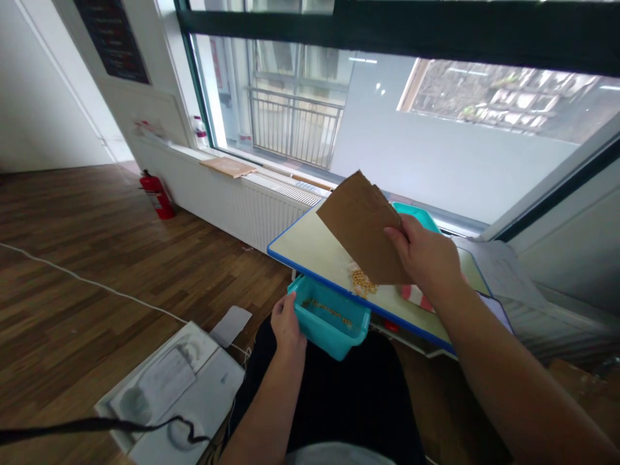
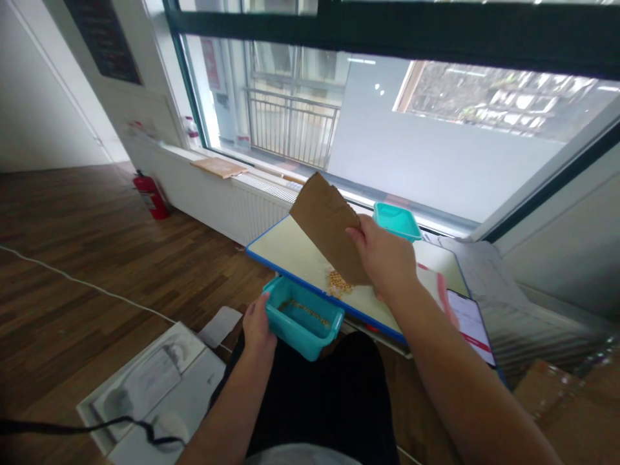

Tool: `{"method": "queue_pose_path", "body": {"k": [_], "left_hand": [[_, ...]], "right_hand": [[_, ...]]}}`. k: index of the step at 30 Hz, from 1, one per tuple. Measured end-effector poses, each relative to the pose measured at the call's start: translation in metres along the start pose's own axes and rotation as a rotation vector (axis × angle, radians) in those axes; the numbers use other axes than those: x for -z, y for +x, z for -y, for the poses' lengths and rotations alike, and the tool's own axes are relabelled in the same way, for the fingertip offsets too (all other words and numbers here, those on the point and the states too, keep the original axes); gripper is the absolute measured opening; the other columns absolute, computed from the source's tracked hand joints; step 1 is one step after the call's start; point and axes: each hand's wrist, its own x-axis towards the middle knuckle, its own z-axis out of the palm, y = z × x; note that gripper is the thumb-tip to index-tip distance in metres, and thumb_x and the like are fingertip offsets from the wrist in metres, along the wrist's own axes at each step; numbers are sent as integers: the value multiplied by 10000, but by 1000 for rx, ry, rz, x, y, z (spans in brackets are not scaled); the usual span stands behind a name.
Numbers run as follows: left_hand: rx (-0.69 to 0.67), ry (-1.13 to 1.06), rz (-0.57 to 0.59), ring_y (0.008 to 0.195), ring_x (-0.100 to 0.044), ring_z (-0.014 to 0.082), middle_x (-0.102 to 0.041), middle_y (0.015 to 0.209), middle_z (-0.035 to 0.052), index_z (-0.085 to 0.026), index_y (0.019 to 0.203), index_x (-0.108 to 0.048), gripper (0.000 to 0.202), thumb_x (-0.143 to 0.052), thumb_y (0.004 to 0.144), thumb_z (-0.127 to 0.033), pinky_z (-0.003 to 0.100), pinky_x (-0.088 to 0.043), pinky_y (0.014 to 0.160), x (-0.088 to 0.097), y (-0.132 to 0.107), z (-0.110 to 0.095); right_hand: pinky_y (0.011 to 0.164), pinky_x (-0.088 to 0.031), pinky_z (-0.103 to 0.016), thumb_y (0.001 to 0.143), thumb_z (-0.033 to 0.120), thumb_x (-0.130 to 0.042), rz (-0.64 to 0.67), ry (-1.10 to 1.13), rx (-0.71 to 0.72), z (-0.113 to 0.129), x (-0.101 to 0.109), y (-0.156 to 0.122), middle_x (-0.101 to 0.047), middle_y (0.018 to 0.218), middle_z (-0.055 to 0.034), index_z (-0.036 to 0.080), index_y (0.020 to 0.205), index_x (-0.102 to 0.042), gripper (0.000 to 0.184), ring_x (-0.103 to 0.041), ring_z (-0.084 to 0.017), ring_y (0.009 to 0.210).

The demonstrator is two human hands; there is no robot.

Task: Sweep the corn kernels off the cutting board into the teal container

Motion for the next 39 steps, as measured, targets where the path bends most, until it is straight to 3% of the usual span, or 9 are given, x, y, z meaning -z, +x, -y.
{"method": "queue_pose_path", "body": {"k": [4, 10, 19, 29, 39], "left_hand": [[9, 10, -16, 696, -605, 168, -637, 729, 29, -154, 771, -631, 213, -763, 657, -277, 312, -499, 675, -5, -16, 9], [27, 40, 3, 675, -607, 168, -636, 710, 29, -145, 794, -630, 231, -766, 669, -285, 309, -503, 655, -17, -38, 25], [-19, 69, -7, 650, -620, 177, -639, 688, 34, -131, 796, -638, 239, -761, 651, -276, 323, -515, 641, -26, -28, 26], [-23, 69, -35, 634, -595, 166, -614, 672, 18, -143, 768, -613, 254, -754, 625, -300, 310, -500, 622, -29, -30, 25], [-72, 69, -45, 686, -584, 162, -595, 687, 5, -151, 746, -604, 231, -737, 618, -289, 304, -482, 664, -31, -30, 26]], "right_hand": [[522, -292, -273, 980, 508, -215, 73, -125, 30, -17, 0, -10, -716, 845, -107, 218, 1211, -542, 495, -641, -230, 659], [528, -316, -251, 999, 461, -222, 189, -144, 200, -24, -26, -2, -723, 926, -104, 210, 1172, -544, 444, -679, -221, 749], [567, -360, -254, 998, 406, -305, 220, -119, 330, -9, -34, -3, -726, 883, -99, 201, 1085, -559, 338, -689, -234, 751], [619, -434, -302, 984, 317, -331, 247, -61, 267, 8, -27, -7, -716, 879, -166, 160, 1091, -596, 326, -696, -276, 808], [711, -515, -350, 933, 141, -348, 340, 53, 15, 35, -9, -4, -710, 988, -207, 85, 1098, -643, 343, -689, -291, 935]]}}
